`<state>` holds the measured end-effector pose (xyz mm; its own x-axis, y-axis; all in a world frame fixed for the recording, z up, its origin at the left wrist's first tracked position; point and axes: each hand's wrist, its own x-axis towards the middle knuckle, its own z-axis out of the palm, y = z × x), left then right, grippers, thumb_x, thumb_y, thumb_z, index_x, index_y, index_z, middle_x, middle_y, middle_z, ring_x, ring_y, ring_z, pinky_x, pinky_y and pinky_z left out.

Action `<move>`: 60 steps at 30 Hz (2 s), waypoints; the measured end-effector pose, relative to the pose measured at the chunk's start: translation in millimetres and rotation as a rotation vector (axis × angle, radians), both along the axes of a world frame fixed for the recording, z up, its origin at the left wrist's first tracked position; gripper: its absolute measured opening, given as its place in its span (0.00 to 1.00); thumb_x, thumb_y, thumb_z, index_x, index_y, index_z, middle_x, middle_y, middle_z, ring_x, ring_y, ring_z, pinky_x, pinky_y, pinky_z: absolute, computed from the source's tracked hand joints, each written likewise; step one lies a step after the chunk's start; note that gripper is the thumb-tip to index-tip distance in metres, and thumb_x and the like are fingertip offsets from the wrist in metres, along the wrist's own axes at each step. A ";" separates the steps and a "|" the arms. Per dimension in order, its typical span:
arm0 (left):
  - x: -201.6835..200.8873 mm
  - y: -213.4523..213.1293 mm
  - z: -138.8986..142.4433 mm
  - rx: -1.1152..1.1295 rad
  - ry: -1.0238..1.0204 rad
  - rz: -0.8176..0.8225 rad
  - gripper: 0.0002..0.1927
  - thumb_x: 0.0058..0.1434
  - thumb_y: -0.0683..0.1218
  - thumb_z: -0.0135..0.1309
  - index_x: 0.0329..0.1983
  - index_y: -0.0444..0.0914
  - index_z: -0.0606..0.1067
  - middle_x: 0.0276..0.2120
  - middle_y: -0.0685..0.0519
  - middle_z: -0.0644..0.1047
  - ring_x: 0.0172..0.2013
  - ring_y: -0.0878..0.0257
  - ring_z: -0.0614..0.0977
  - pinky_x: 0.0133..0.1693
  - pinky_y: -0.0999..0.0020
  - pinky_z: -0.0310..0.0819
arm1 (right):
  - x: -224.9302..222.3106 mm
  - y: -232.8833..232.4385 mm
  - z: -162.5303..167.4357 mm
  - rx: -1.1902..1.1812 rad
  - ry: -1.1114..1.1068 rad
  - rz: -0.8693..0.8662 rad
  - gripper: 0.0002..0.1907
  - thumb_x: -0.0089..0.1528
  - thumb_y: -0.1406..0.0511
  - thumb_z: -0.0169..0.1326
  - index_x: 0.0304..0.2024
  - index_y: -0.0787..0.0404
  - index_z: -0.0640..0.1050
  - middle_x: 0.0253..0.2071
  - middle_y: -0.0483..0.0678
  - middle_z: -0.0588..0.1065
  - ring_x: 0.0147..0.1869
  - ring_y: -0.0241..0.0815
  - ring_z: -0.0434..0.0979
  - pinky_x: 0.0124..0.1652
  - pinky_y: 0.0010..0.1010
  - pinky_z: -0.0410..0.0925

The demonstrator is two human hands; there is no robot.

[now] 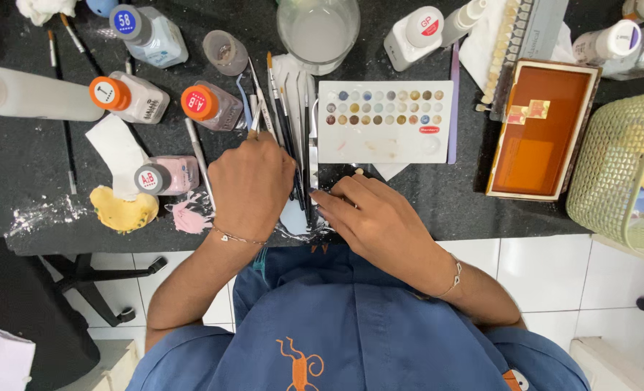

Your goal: The person dispenses liquid from a bottle onto a white powder on a mixing pad, mixes it with a spatula, and applies the mixture to a small dental restoration. They then trim and shape the restoration with scissors and a scalpel-like hand tool while comparing it against a shade guide.

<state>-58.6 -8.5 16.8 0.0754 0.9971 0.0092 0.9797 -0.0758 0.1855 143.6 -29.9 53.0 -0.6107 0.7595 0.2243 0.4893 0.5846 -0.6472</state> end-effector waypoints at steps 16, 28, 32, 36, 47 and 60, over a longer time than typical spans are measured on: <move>-13.7 -44.4 41.5 -0.243 -0.897 0.266 0.03 0.58 0.39 0.62 0.33 0.34 0.80 0.15 0.59 0.67 0.19 0.76 0.63 0.22 0.77 0.56 | -1.9 21.4 -16.8 0.451 0.185 0.319 0.12 0.63 0.69 0.65 0.46 0.54 0.76 0.46 0.46 0.74 0.47 0.43 0.76 0.42 0.32 0.69; -5.2 -66.3 -1.9 -0.500 -1.591 0.139 0.08 0.70 0.41 0.55 0.39 0.30 0.79 0.25 0.59 0.77 0.25 0.77 0.71 0.27 0.79 0.63 | 7.6 18.7 -22.2 0.800 0.326 0.357 0.14 0.60 0.69 0.64 0.49 0.56 0.82 0.41 0.44 0.76 0.43 0.39 0.78 0.39 0.27 0.69; 4.2 -66.6 2.3 -0.190 -1.237 0.173 0.06 0.67 0.42 0.59 0.40 0.32 0.79 0.24 0.58 0.76 0.24 0.77 0.70 0.26 0.79 0.61 | 31.6 16.6 -11.9 0.955 0.463 0.233 0.11 0.63 0.70 0.61 0.47 0.58 0.75 0.39 0.47 0.77 0.42 0.41 0.78 0.37 0.28 0.71; 10.2 -60.5 4.0 -0.052 -1.001 0.205 0.05 0.65 0.41 0.61 0.38 0.33 0.79 0.23 0.55 0.76 0.21 0.75 0.71 0.24 0.76 0.63 | 50.0 12.9 11.7 0.627 0.180 -0.213 0.09 0.65 0.66 0.61 0.40 0.52 0.72 0.37 0.48 0.75 0.48 0.48 0.74 0.41 0.38 0.68; 5.7 -46.1 11.0 0.147 -0.696 0.068 0.06 0.64 0.41 0.62 0.43 0.37 0.80 0.28 0.53 0.75 0.24 0.63 0.75 0.27 0.66 0.69 | 6.3 76.9 29.0 0.466 0.138 -0.337 0.04 0.75 0.72 0.54 0.52 0.64 0.78 0.48 0.52 0.77 0.65 0.53 0.68 0.55 0.38 0.65; 15.6 6.1 2.9 0.173 -0.261 0.015 0.08 0.66 0.47 0.60 0.41 0.39 0.74 0.33 0.48 0.74 0.33 0.50 0.81 0.31 0.55 0.74 | 18.4 84.6 19.2 0.402 0.204 -0.408 0.04 0.75 0.73 0.53 0.52 0.64 0.77 0.54 0.55 0.74 0.61 0.51 0.74 0.52 0.35 0.69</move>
<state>-43.0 -2.4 19.7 0.0334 0.9800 0.1962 0.9018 -0.1142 0.4168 162.0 54.7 72.2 -0.2027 0.7547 0.6239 0.6147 0.5940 -0.5189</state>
